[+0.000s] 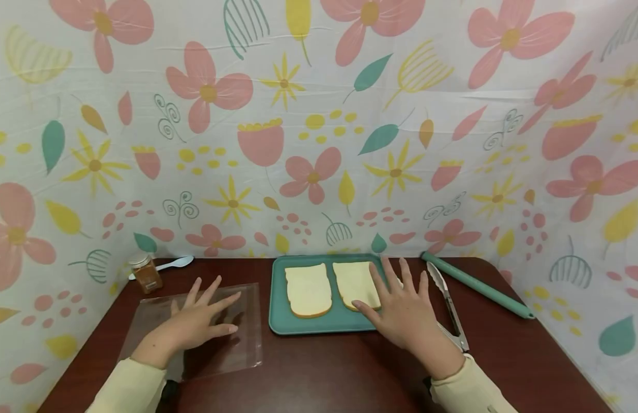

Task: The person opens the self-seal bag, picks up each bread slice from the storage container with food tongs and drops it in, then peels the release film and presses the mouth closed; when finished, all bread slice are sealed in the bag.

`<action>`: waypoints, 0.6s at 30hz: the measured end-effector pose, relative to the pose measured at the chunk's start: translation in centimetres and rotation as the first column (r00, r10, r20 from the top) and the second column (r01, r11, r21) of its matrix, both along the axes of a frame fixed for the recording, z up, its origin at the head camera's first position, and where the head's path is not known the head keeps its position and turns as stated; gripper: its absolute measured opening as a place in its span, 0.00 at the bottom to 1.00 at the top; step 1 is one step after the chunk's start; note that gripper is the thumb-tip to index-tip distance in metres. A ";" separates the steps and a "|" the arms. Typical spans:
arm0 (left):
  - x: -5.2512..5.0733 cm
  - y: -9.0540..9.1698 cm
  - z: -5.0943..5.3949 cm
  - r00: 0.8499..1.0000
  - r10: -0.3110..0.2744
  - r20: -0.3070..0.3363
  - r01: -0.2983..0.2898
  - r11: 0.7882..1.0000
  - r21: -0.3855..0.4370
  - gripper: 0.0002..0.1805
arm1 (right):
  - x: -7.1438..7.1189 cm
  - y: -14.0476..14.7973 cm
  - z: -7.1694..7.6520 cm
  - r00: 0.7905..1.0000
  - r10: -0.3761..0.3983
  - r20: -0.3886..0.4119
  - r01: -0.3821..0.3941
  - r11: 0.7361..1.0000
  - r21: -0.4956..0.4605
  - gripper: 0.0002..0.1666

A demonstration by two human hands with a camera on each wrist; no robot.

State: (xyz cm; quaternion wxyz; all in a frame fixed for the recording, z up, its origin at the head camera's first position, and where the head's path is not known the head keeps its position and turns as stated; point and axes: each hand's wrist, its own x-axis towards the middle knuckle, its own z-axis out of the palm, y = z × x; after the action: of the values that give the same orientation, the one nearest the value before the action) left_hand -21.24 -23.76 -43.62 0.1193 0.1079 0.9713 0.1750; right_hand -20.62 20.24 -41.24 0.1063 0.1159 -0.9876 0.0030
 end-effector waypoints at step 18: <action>0.5 -1.4 -1.4 0.990 -0.005 0.142 0.010 0.999 -0.033 0.39 | 0.6 -2.2 0.3 0.998 0.060 -0.007 -0.060 0.998 0.003 0.51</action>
State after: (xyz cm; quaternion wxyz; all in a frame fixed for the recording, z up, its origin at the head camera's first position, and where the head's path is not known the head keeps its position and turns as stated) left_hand -20.75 -25.18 -45.02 0.1908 0.0967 0.9627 0.1656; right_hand -19.97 18.00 -40.97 0.1097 0.1456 -0.9832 0.0043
